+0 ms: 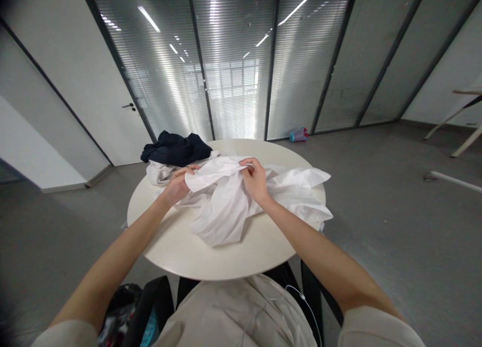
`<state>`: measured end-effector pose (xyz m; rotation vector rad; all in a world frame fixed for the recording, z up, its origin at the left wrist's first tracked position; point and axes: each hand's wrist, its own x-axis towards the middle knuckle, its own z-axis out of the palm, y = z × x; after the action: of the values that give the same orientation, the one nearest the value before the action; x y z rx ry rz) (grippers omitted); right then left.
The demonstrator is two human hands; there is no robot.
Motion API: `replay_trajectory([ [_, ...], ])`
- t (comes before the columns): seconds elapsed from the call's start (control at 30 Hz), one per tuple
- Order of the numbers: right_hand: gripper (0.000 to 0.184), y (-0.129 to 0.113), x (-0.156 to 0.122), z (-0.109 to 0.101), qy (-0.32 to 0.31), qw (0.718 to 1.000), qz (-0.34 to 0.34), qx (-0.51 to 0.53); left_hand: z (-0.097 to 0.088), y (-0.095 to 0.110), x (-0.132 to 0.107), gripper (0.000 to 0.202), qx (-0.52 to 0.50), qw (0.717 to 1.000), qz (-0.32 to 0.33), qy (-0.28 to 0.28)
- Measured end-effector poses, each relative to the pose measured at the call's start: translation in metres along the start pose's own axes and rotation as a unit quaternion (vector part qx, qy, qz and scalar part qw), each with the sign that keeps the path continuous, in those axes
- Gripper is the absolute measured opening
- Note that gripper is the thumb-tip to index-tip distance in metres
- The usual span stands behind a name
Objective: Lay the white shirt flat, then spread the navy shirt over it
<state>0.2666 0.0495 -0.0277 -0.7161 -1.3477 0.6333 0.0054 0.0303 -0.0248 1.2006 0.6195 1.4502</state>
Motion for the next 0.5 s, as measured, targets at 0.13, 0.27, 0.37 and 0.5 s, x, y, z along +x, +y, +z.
replay_trajectory([
  [0.13, 0.017, -0.007, -0.003, 0.001, -0.007, 0.999, 0.005, -0.032, 0.000, -0.008, 0.006, 0.029, -0.006, 0.998, -0.056, 0.011],
  [0.27, 0.019, -0.011, -0.005, 0.001, -0.050, 0.997, 0.035, -0.053, -0.002, -0.004, 0.006, 0.046, -0.029, 0.991, -0.126, -0.020],
  [0.37, 0.020, -0.011, -0.006, 0.000, -0.067, 0.994, 0.068, -0.043, 0.000, 0.006, 0.002, 0.061, -0.025, 0.992, -0.113, -0.041],
  [0.5, 0.021, -0.011, -0.006, -0.001, -0.070, 0.993, 0.086, -0.026, 0.003, 0.011, 0.001, 0.059, 0.001, 0.995, -0.093, -0.040],
])
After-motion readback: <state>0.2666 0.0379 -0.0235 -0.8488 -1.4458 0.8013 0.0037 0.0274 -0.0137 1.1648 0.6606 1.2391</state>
